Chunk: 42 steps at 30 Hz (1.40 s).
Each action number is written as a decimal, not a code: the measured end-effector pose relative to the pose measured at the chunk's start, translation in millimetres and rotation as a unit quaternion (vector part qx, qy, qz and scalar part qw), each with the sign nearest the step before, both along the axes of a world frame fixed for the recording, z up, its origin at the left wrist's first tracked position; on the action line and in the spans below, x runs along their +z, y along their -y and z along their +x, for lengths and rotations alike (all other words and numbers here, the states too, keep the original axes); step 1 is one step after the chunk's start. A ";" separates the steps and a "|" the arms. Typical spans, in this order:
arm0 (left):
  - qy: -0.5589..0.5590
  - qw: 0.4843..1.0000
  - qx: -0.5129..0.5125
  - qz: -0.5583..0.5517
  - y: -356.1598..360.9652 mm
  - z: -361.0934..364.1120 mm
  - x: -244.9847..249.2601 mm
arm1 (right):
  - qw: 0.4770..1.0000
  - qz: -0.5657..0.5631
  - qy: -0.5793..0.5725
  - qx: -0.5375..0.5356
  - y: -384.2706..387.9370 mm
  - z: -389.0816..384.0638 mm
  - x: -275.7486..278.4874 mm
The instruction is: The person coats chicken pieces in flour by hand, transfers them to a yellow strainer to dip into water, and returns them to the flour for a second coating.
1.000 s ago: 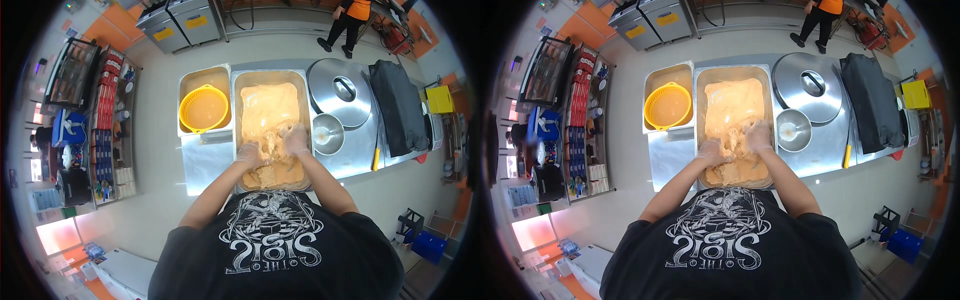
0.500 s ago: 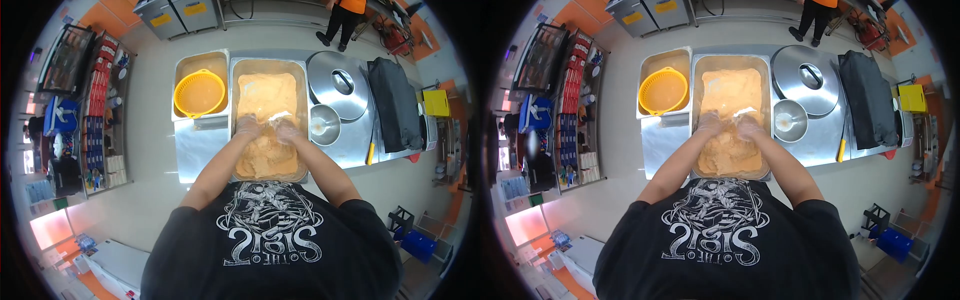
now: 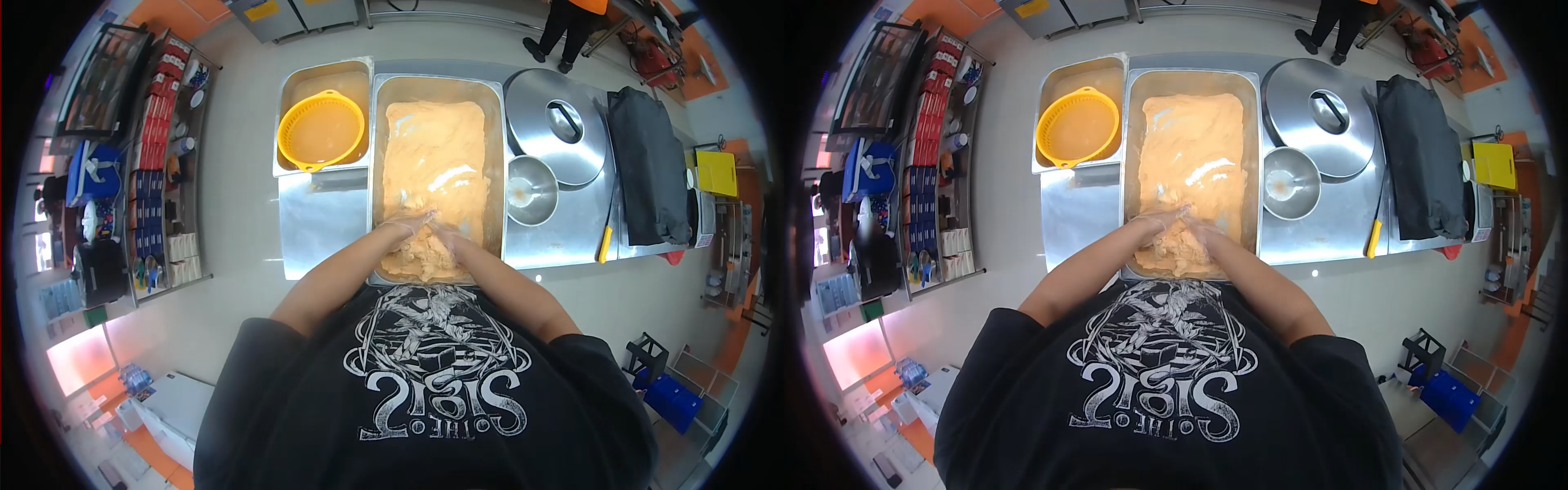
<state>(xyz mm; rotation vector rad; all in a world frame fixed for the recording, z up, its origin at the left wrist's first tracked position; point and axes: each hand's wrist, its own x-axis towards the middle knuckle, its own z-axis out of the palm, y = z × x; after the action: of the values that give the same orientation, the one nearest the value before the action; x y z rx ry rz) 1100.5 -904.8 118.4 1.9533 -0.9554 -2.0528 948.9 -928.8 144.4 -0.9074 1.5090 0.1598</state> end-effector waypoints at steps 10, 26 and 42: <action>0.138 0.983 0.088 -0.080 39.7 -1.5 37.3 | 0.985 -0.159 0.017 0.064 64.5 -12.0 -22.1; 0.375 0.865 0.059 -0.327 38.6 16.0 76.3 | 0.762 -0.352 0.066 0.540 94.9 27.9 -70.2; 0.197 0.977 0.016 -0.086 1.9 -12.1 23.5 | 0.793 -0.359 0.069 0.487 -10.7 -72.5 -100.2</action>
<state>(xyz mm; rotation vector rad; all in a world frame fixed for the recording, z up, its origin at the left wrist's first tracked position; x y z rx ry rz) 1088.3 -906.6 141.9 2.3045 -1.1197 -1.5322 876.4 -918.1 44.2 -2.2259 0.7984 0.2555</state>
